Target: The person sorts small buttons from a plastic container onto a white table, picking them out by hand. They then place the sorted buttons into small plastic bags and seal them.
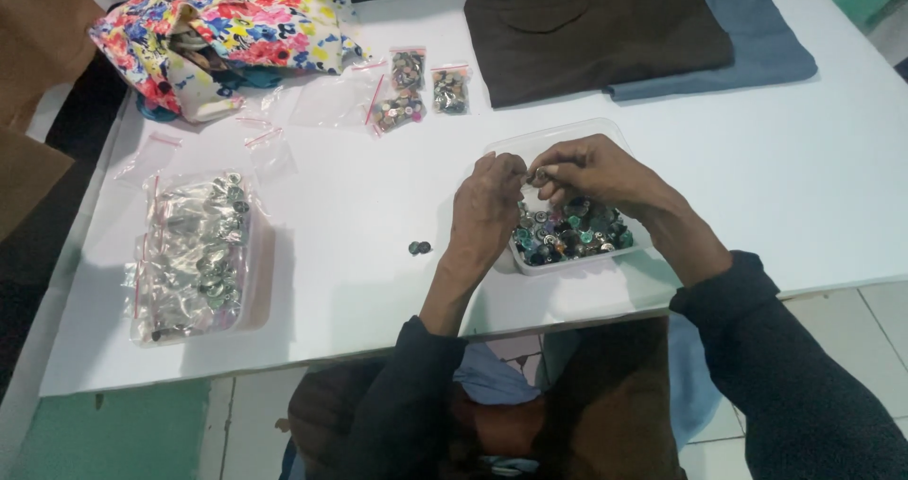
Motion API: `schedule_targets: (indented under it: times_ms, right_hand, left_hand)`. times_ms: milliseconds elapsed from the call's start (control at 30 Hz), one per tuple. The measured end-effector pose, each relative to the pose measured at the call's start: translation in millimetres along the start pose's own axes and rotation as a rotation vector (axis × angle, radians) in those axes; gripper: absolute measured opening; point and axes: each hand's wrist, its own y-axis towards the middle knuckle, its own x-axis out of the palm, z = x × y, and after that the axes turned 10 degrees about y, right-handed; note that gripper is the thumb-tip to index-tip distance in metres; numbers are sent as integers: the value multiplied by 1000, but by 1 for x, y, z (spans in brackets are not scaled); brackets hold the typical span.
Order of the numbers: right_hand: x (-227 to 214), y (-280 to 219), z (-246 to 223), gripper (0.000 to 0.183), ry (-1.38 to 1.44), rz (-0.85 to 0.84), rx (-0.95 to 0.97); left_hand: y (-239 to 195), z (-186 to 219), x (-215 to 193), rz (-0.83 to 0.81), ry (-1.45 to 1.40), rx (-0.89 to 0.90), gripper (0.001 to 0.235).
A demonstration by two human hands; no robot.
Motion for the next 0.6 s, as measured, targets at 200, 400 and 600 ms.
schedule_targets:
  times_ms: [200, 400, 600]
  right_hand:
    - [1, 3, 3, 29, -118, -49, -93]
    - [24, -12, -26, 24, -319, 16, -297]
    - [104, -67, -24, 21, -664, 278, -679]
  left_hand:
    - [2, -1, 1, -26, 73, 17, 7]
    - [-6, 7, -8, 282, 229, 273, 10]
    - [-69, 31, -96, 459, 100, 231, 6]
